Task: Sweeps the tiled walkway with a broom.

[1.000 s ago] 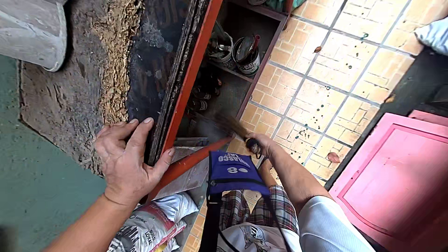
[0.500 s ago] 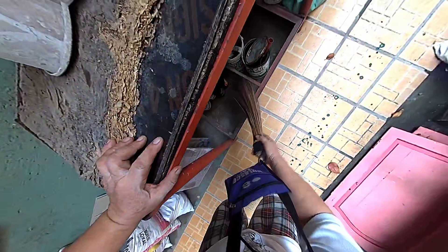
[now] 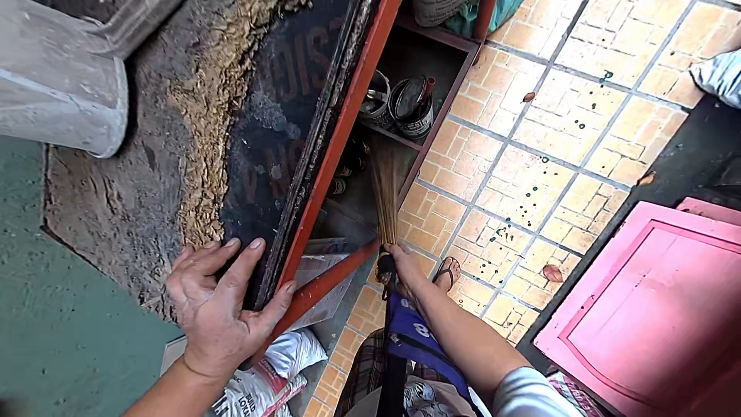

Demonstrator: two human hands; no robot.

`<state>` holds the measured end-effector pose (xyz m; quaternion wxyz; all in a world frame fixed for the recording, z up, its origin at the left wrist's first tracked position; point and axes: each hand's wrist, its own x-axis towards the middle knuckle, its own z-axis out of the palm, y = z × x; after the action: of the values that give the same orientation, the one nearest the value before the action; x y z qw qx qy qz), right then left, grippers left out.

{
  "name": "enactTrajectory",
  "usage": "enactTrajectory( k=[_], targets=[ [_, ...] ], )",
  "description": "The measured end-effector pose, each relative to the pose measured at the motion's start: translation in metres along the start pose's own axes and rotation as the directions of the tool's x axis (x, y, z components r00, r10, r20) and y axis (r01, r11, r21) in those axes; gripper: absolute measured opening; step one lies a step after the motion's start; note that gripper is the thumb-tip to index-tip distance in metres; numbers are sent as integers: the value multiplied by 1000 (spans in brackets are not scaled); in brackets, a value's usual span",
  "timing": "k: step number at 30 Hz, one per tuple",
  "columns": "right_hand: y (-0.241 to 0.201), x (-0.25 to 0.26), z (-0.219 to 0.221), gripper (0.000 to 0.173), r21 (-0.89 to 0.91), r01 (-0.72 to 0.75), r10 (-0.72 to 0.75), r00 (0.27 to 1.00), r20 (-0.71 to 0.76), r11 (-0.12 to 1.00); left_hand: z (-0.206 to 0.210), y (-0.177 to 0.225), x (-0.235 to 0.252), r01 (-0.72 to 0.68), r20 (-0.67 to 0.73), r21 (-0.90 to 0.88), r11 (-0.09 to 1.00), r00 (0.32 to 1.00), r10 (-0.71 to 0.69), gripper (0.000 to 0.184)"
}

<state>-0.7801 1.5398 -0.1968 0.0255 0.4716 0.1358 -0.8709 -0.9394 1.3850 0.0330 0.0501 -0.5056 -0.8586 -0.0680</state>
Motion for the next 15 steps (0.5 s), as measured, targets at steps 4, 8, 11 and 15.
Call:
enactTrajectory(
  k=[4, 8, 11, 15],
  targets=[
    [-5, 56, -22, 45, -134, 73, -89, 989, -121, 988, -1, 1, 1, -2, -5, -2, 1000, 1000, 2, 68],
    [7, 34, 20, 48, -115, 152, -170, 973, -158, 982, 0, -1, 1, 12, -10, -19, 1000, 1000, -12, 66],
    [11, 4, 41, 44, -88, 91, -98, 993, -71, 992, 0, 3, 0, 9, -3, -21, 1000, 1000, -9, 67],
    [1, 72, -5, 56, -270, 121, -154, 982, -106, 955, 0, 2, 2, 1, -21, -31, 1000, 1000, -1, 68]
  ],
)
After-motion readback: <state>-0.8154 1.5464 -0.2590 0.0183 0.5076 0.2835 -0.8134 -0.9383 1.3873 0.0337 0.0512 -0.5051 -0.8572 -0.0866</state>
